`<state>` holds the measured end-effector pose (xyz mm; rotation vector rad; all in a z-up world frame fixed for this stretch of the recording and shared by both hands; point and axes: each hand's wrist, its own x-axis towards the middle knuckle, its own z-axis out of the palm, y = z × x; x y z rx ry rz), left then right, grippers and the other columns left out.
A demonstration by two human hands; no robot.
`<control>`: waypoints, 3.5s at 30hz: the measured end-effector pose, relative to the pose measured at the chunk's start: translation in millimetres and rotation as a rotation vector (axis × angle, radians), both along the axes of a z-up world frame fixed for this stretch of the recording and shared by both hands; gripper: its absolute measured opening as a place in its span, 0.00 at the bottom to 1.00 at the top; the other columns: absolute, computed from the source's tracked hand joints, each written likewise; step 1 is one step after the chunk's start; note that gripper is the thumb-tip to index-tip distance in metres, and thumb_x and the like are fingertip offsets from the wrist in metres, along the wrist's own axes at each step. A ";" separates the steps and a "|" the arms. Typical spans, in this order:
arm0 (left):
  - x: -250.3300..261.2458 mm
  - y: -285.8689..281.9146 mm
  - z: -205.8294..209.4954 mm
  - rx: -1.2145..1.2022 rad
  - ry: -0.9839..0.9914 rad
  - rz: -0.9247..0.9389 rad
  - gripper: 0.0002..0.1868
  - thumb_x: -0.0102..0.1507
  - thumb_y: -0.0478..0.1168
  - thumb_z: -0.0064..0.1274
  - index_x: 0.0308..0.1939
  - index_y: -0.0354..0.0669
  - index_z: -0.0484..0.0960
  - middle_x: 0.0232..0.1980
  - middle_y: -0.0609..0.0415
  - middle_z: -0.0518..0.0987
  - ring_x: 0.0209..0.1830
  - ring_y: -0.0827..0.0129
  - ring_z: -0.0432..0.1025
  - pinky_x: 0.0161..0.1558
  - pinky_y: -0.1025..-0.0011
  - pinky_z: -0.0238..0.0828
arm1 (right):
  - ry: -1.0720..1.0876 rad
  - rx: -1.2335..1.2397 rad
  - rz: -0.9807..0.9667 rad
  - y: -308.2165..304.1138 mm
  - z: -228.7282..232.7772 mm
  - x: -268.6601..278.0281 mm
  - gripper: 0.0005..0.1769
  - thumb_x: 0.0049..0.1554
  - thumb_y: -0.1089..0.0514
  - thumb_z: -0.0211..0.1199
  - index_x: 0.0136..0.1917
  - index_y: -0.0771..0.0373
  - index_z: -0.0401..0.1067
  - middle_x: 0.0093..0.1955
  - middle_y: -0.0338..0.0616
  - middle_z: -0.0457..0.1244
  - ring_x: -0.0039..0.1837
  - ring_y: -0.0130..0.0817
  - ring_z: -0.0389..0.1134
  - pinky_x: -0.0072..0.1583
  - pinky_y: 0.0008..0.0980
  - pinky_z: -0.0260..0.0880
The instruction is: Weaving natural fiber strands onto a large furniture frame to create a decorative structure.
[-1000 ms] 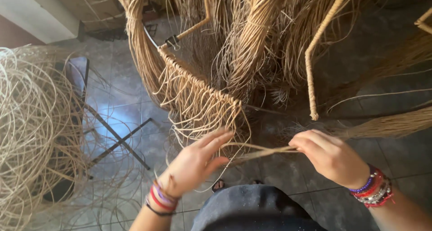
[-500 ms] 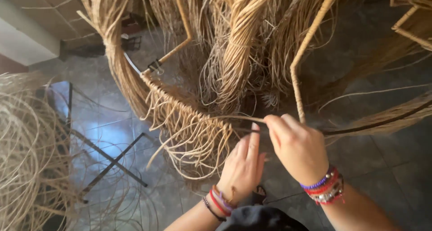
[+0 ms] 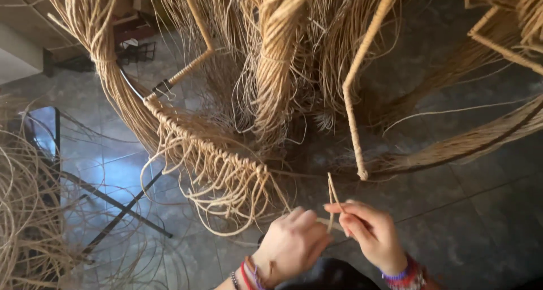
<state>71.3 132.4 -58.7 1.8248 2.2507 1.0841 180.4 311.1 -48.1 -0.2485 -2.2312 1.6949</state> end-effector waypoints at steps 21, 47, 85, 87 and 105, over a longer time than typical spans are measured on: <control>17.1 12.2 53.2 0.540 0.225 0.304 0.07 0.67 0.36 0.58 0.48 0.38 0.80 0.49 0.48 0.77 0.40 0.58 0.71 0.46 0.64 0.69 | 0.166 0.383 0.009 18.9 22.9 -15.2 0.15 0.63 0.53 0.56 0.46 0.64 0.78 0.38 0.39 0.68 0.36 0.27 0.68 0.38 0.24 0.65; -6.7 -2.5 9.5 -0.172 -0.875 0.089 0.15 0.63 0.50 0.51 0.49 0.49 0.70 0.36 0.58 0.78 0.34 0.71 0.72 0.40 0.69 0.73 | 0.182 0.389 0.038 30.3 12.9 -16.4 0.11 0.59 0.58 0.63 0.52 0.65 0.79 0.40 0.40 0.69 0.38 0.25 0.70 0.41 0.22 0.71; -30.7 7.0 -74.5 -0.168 0.591 -0.339 0.13 0.63 0.33 0.46 0.27 0.58 0.70 0.22 0.74 0.65 0.15 0.82 0.57 0.19 0.77 0.48 | 0.236 0.314 0.087 28.3 -10.0 -29.8 0.12 0.61 0.56 0.60 0.52 0.64 0.79 0.45 0.41 0.73 0.42 0.27 0.73 0.44 0.22 0.74; -33.9 4.5 -12.4 -0.430 -0.456 -0.362 0.15 0.73 0.47 0.41 0.39 0.46 0.79 0.35 0.53 0.85 0.30 0.62 0.79 0.39 0.62 0.77 | 0.241 0.288 0.096 28.0 -12.4 -29.8 0.13 0.61 0.55 0.59 0.54 0.63 0.79 0.43 0.39 0.72 0.38 0.24 0.69 0.40 0.21 0.69; -33.3 -5.4 -41.1 -0.569 -0.167 -0.204 0.09 0.67 0.38 0.50 0.35 0.54 0.84 0.27 0.58 0.82 0.23 0.67 0.78 0.30 0.68 0.76 | 0.236 0.313 0.036 15.6 -7.0 -35.9 0.15 0.64 0.53 0.56 0.55 0.60 0.80 0.36 0.33 0.67 0.32 0.21 0.58 0.37 0.22 0.58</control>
